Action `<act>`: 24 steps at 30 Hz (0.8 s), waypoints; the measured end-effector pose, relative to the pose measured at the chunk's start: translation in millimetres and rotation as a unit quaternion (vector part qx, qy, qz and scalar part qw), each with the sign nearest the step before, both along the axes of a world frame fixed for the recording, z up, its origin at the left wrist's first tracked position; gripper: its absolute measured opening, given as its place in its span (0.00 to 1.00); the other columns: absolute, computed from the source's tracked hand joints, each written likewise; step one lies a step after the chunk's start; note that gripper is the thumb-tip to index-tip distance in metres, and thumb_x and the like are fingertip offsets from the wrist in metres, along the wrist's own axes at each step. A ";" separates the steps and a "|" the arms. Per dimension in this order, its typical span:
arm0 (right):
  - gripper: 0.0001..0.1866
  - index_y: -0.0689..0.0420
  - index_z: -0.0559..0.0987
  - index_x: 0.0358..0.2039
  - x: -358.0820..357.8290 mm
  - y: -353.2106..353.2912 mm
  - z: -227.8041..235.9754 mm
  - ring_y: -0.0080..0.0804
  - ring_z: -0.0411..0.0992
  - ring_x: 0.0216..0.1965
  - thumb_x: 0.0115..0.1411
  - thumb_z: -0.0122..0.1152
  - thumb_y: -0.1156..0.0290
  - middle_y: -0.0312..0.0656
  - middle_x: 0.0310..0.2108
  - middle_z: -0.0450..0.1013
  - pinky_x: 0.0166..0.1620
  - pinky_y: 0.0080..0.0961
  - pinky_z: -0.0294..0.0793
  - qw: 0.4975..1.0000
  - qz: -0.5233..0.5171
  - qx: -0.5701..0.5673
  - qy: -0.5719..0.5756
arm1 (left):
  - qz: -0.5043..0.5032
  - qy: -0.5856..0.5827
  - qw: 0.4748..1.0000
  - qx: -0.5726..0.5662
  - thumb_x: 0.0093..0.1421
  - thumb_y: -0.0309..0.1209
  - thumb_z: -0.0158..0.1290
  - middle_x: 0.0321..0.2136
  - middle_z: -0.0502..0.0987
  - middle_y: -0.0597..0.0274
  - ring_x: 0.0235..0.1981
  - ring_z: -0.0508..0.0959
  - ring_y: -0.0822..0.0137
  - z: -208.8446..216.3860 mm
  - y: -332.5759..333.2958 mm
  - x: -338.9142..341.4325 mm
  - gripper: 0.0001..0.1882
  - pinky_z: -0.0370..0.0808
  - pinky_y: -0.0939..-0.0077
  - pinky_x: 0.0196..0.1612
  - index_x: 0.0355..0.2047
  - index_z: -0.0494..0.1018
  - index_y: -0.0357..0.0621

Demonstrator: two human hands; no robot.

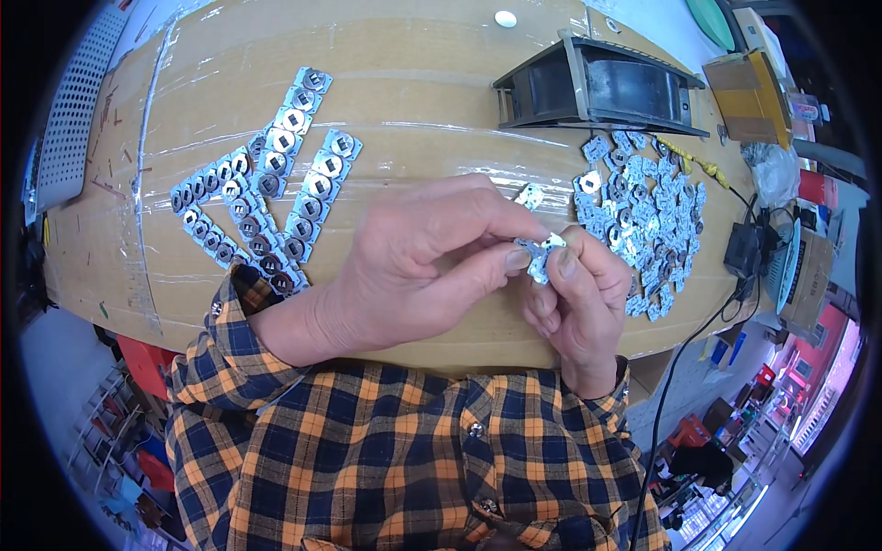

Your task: Manually attaching small LED components onto metallic strips at a factory workbench.

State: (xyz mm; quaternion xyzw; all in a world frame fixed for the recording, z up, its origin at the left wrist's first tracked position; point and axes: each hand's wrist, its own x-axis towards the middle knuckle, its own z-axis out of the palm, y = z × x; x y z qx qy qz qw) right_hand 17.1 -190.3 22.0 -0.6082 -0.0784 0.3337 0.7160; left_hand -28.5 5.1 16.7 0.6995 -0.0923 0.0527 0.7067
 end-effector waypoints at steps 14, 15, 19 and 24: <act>0.14 0.60 0.67 0.25 -0.3 6.6 3.1 0.14 0.53 0.09 0.68 0.48 0.68 0.33 0.12 0.61 0.13 0.15 0.53 1.000 -0.010 0.007 0.021 | 0.049 -0.048 0.996 0.049 0.55 0.16 0.56 0.29 0.78 0.57 0.28 0.80 0.70 1.0 1.5 3.9 0.10 0.74 0.82 0.30 0.39 0.77 0.33; 0.14 0.59 0.67 0.25 0.1 7.4 4.7 0.14 0.53 0.09 0.68 0.48 0.68 0.33 0.12 0.61 0.12 0.15 0.53 0.999 -0.017 0.008 0.033 | 0.034 -0.074 0.993 0.083 0.54 0.16 0.57 0.29 0.78 0.56 0.28 0.79 0.69 2.5 2.8 4.1 0.10 0.73 0.81 0.30 0.38 0.78 0.34; 0.15 0.61 0.72 0.25 3.6 4.3 5.6 0.12 0.56 0.12 0.68 0.51 0.68 0.31 0.13 0.64 0.15 0.13 0.51 0.991 -0.095 0.046 0.082 | -0.021 -0.108 0.991 0.071 0.53 0.16 0.58 0.28 0.79 0.56 0.27 0.78 0.68 -3.5 -7.1 1.4 0.11 0.72 0.80 0.29 0.38 0.78 0.34; 0.15 0.59 0.68 0.24 2.7 -1.3 5.7 0.15 0.55 0.11 0.69 0.49 0.68 0.33 0.13 0.63 0.14 0.14 0.54 0.994 -0.070 -0.045 -0.073 | 0.044 -0.011 0.999 0.010 0.56 0.17 0.56 0.31 0.79 0.58 0.28 0.78 0.72 1.6 1.6 3.7 0.11 0.72 0.81 0.29 0.40 0.78 0.35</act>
